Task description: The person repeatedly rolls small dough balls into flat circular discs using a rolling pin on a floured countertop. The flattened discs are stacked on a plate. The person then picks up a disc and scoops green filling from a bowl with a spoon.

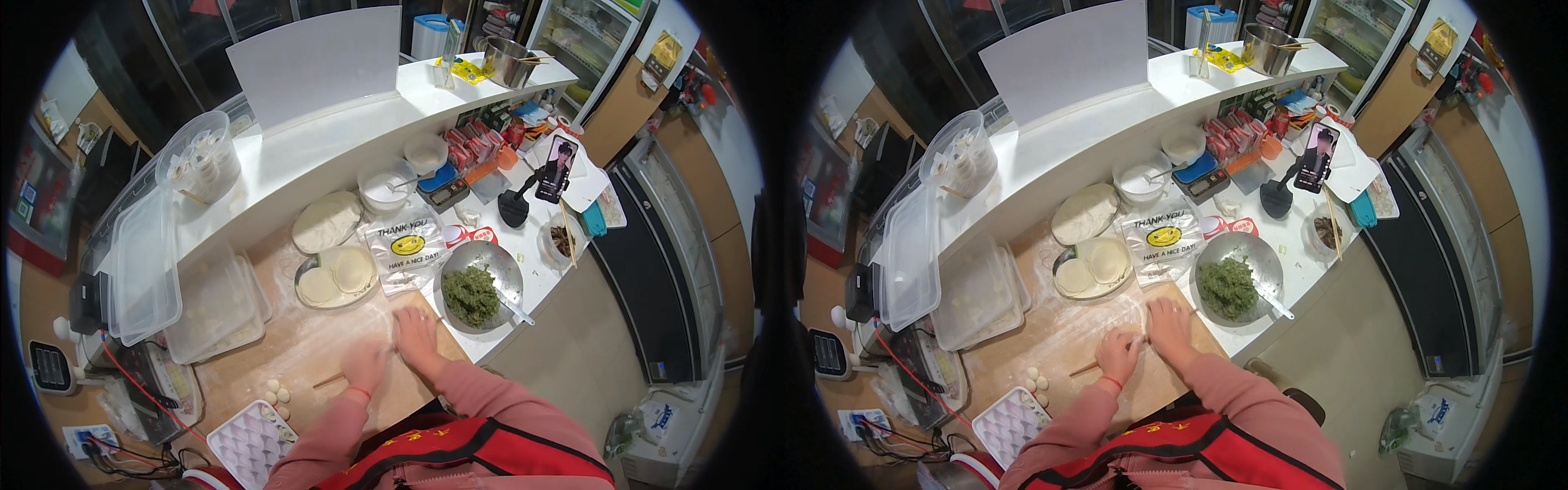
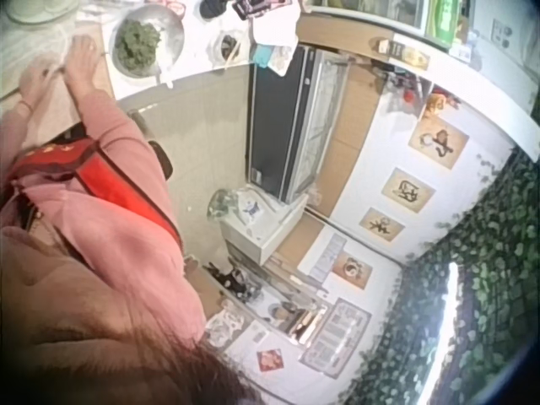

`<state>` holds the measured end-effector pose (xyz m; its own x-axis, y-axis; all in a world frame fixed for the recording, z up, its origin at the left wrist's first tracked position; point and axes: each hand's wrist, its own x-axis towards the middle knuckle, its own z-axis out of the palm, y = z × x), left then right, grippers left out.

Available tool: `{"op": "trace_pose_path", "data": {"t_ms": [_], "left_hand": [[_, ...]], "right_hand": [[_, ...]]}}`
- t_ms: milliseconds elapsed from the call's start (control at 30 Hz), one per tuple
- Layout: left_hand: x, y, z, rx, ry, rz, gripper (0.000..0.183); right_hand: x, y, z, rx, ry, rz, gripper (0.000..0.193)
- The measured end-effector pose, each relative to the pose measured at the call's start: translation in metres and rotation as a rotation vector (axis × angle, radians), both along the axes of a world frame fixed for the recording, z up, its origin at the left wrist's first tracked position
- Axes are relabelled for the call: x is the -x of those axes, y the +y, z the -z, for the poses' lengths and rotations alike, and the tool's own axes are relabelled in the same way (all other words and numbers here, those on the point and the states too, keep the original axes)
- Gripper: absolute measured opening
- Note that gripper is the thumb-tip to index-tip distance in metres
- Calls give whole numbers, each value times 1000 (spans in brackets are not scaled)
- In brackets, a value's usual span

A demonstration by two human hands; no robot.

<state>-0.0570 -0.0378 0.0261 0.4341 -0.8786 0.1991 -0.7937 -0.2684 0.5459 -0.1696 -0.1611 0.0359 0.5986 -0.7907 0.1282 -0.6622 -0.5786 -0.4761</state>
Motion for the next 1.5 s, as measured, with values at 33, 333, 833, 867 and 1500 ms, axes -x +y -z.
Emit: {"op": "trace_pose_path", "data": {"t_ms": [33, 333, 833, 867, 1500], "left_hand": [[0, 0, 0, 15, 17, -31, 14], [-1, 2, 2, 164, 111, 18, 13], [-7, 1, 5, 17, 40, 16, 25], [-8, -1, 5, 64, 19, -11, 31], [-2, 11, 3, 10, 189, -39, 18]], "right_hand": [[-2, -2, 2, 29, -33, 39, 26], [6, 5, 6, 99, 61, -46, 22], [0, 0, 7, 59, -73, 47, 24], [-3, -3, 8, 89, -145, 44, 26], [6, 8, 2, -77, 122, 9, 25]]}}
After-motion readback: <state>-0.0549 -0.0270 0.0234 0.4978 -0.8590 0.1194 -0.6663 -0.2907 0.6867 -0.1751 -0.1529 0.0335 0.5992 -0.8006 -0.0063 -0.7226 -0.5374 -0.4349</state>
